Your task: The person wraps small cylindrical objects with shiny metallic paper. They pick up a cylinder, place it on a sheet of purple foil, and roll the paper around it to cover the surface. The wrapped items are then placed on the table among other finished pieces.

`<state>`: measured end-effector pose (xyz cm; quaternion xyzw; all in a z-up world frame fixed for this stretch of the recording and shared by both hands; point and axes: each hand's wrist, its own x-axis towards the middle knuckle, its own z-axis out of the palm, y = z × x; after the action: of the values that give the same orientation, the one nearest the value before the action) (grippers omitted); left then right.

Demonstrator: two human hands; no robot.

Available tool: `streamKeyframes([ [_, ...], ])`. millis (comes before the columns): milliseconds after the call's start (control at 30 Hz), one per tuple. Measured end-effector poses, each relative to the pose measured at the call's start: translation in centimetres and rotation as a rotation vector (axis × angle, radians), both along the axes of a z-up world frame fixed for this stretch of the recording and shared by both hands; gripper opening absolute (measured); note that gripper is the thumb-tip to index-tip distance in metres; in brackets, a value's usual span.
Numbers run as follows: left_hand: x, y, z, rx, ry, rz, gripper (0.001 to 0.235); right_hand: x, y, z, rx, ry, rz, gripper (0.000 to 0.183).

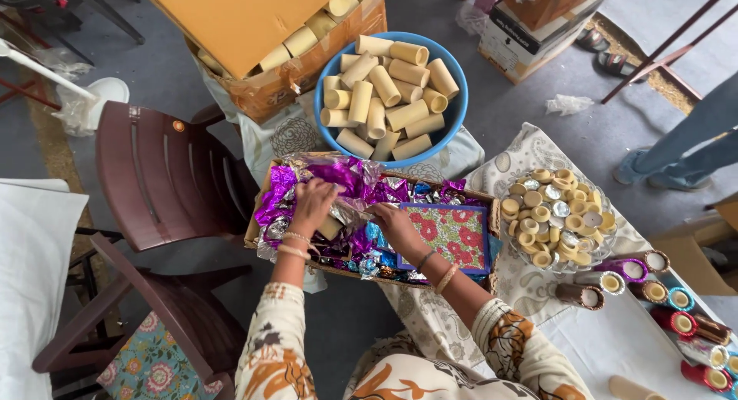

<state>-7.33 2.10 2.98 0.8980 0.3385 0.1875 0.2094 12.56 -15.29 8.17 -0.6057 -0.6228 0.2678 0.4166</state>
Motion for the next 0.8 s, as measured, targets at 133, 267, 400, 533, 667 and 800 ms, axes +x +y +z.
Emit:
streamKeyframes([
  [133, -0.3, 2.5, -0.7, -0.308, 0.267, 0.208, 0.069, 1.5, -1.3, -1.1, -0.042, 0.009, -0.074, 0.022],
  [267, -1.4, 3.2, -4.3, -0.091, 0.02, 0.221, 0.057, 5.6, -3.9, -6.0, -0.027, 0.404, -0.298, 0.017],
  [400, -1.4, 3.3, -6.9, 0.179, 0.118, 0.282, 0.035, 11.5, -11.1, -7.1, 0.009, 0.941, -0.459, 0.024],
  [533, -0.7, 2.4, -5.3, 0.262, 0.213, 0.245, 0.026, 15.0, -22.4, -10.0, 0.0, 1.096, -0.586, 0.016],
  [667, -1.2, 3.2, -6.3, 0.243, 0.221, 0.259, 0.03, 15.5, -35.2, -14.0, -0.125, 1.11, -0.885, 0.023],
  [800, -1.8, 2.7, -5.3, 0.232, 0.152, 0.254, 0.038, 13.7, -44.4, -15.2, -0.204, 1.034, -1.183, 0.026],
])
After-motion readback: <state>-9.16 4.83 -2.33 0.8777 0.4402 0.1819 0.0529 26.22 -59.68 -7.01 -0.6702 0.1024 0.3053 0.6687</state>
